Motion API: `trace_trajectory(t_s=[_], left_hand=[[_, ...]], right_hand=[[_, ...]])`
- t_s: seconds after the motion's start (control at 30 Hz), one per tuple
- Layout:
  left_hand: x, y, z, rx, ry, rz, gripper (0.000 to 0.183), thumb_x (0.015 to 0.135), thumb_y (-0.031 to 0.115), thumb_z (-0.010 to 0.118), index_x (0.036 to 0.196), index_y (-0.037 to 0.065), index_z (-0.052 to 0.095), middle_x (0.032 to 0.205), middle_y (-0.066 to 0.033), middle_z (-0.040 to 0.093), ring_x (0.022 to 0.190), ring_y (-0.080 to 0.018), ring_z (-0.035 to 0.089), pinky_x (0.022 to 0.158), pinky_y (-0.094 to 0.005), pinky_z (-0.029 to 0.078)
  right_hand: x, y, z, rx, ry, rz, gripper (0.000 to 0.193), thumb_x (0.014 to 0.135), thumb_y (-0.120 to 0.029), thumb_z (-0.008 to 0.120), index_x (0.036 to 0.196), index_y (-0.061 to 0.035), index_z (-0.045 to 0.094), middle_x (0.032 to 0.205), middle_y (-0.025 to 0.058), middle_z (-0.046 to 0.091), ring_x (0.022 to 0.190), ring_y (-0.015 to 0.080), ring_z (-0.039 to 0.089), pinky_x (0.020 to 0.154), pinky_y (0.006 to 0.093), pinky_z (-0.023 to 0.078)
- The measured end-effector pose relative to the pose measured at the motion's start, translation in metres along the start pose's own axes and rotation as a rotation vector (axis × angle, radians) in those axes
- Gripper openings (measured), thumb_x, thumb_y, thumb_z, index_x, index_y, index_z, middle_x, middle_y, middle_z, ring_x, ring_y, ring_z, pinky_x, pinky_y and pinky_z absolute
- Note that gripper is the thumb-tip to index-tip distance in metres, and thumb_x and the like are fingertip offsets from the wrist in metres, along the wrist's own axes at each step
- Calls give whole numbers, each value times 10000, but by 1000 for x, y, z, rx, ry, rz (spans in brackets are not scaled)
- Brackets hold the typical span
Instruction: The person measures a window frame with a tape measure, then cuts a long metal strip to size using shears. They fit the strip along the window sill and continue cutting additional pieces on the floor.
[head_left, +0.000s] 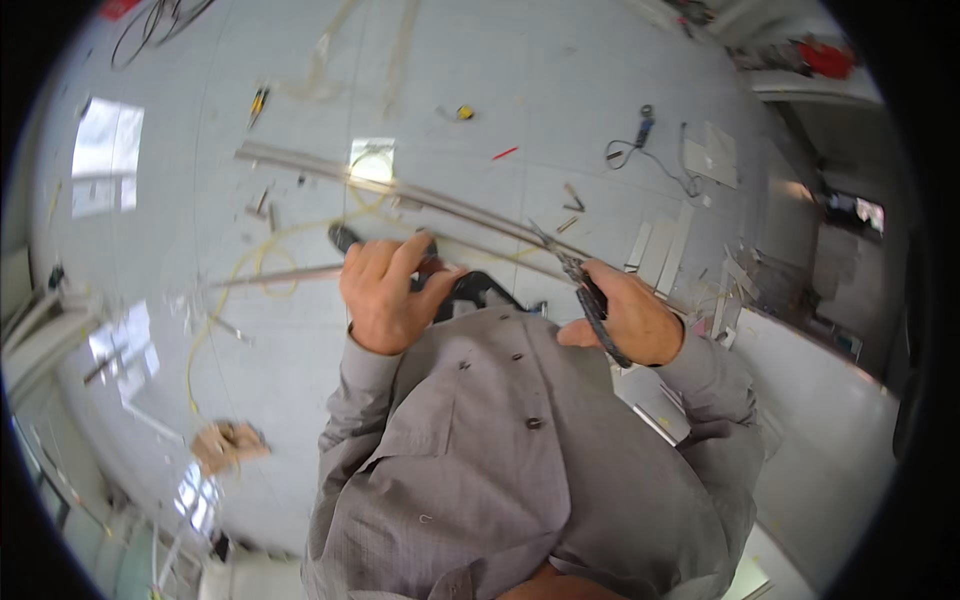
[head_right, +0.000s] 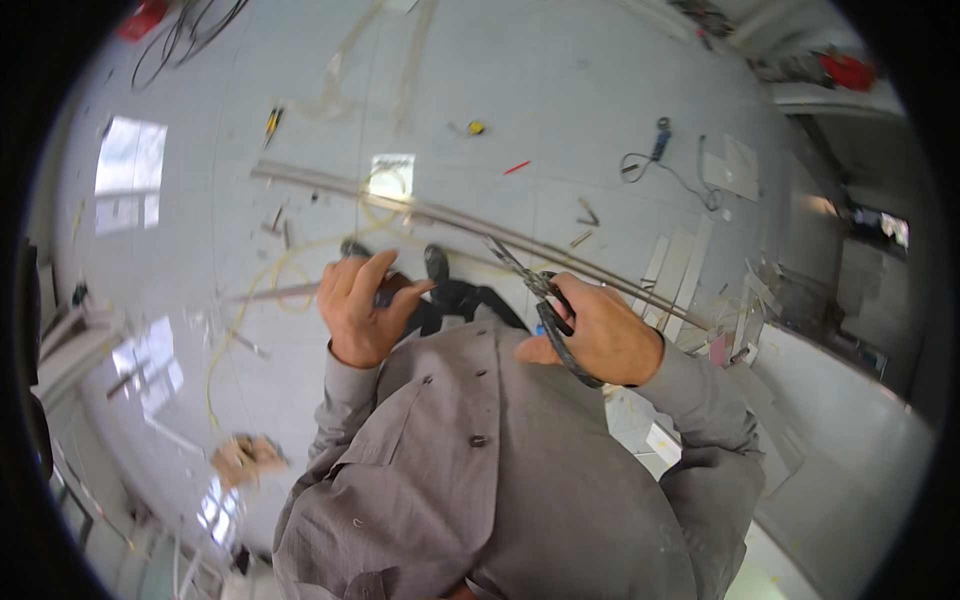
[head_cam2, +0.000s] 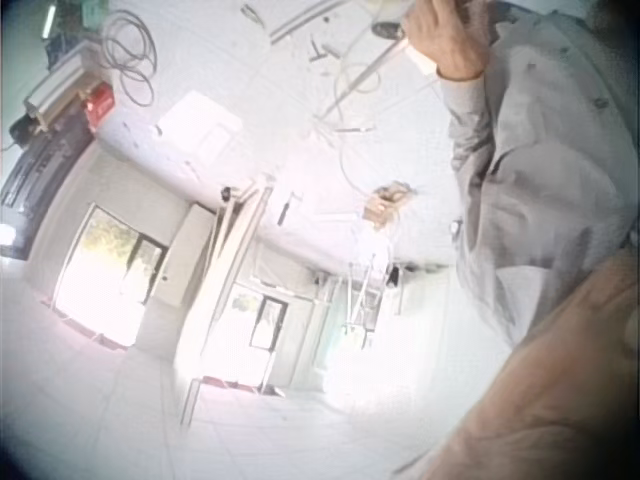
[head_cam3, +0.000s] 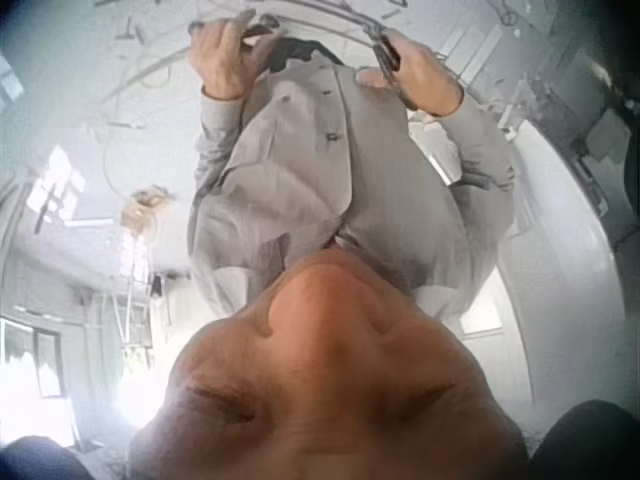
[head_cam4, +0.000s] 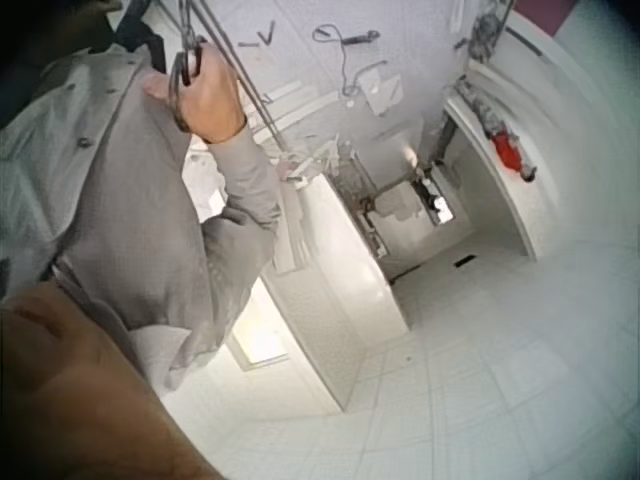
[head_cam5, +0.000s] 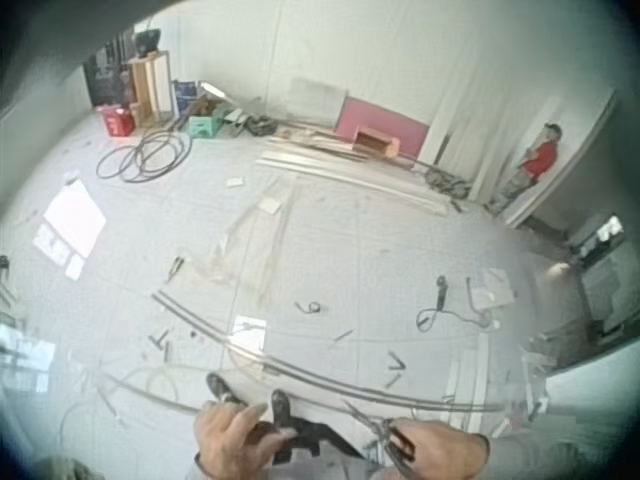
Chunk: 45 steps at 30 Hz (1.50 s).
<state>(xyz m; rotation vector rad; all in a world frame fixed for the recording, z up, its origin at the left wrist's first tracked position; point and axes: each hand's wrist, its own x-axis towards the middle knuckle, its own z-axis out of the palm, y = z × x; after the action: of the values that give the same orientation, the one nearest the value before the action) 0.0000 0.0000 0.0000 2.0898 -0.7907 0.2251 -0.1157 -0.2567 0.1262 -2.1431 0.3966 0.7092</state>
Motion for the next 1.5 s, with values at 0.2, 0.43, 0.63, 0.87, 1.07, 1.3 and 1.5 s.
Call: trace_trajectory(t_s=[0.2, 0.43, 0.63, 0.87, 1.07, 1.3, 1.5], left_hand=[[-17, -2, 7, -13, 133, 16, 468, 594, 265, 930, 971, 112, 699, 728, 28, 611, 641, -185, 530, 645, -347, 375], [-26, -1, 4, -11, 159, 1, 450, 586, 125, 893, 992, 92, 703, 791, 2, 607, 690, -197, 532, 661, -349, 380], [-27, 10, -10, -35, 174, -55, 440, 595, 100, 886, 995, 71, 705, 814, -24, 611, 721, -212, 534, 690, -357, 392], [-31, 13, -19, -32, 183, -82, 432, 575, 74, 867, 977, 77, 710, 818, -26, 612, 713, -215, 528, 655, -356, 391], [-31, 12, -21, -22, 166, -87, 433, 555, 44, 838, 966, 85, 710, 823, -29, 620, 714, -227, 530, 660, -360, 403], [-29, 12, -24, -41, 149, -93, 434, 556, 37, 835, 968, 90, 712, 829, -29, 625, 729, -229, 535, 665, -359, 407], [-27, 9, -23, -40, 146, -54, 459, 563, 60, 859, 991, 85, 695, 822, 4, 593, 705, -185, 553, 664, -367, 368]], right_hand=[[20, -9, 30, 135, -254, 44, 812, 646, -647, 883, 967, 16, 539, 783, 101, 534, 702, 217, 522, 649, 376, 459], [22, -26, 52, -336, 112, -214, 935, 582, -603, 907, 1142, 51, 542, 969, 206, 603, 872, 400, 616, 761, 454, 497], [22, -34, 59, -418, 185, -277, 889, 568, -583, 908, 1097, 39, 557, 965, 192, 586, 867, 397, 602, 755, 453, 487], [20, -41, 63, -415, 208, -326, 862, 582, -579, 902, 1080, 38, 564, 942, 183, 577, 847, 395, 600, 732, 463, 478], [22, -42, 68, -406, 210, -335, 859, 587, -578, 900, 1077, 41, 562, 937, 185, 579, 840, 397, 605, 726, 470, 481], [22, -41, 70, -393, 204, -326, 852, 583, -560, 910, 1069, 42, 554, 931, 190, 583, 838, 403, 610, 721, 470, 485], [24, -43, 68, -367, 196, -331, 833, 578, -542, 920, 1046, 41, 552, 918, 197, 590, 822, 411, 616, 707, 468, 489]])
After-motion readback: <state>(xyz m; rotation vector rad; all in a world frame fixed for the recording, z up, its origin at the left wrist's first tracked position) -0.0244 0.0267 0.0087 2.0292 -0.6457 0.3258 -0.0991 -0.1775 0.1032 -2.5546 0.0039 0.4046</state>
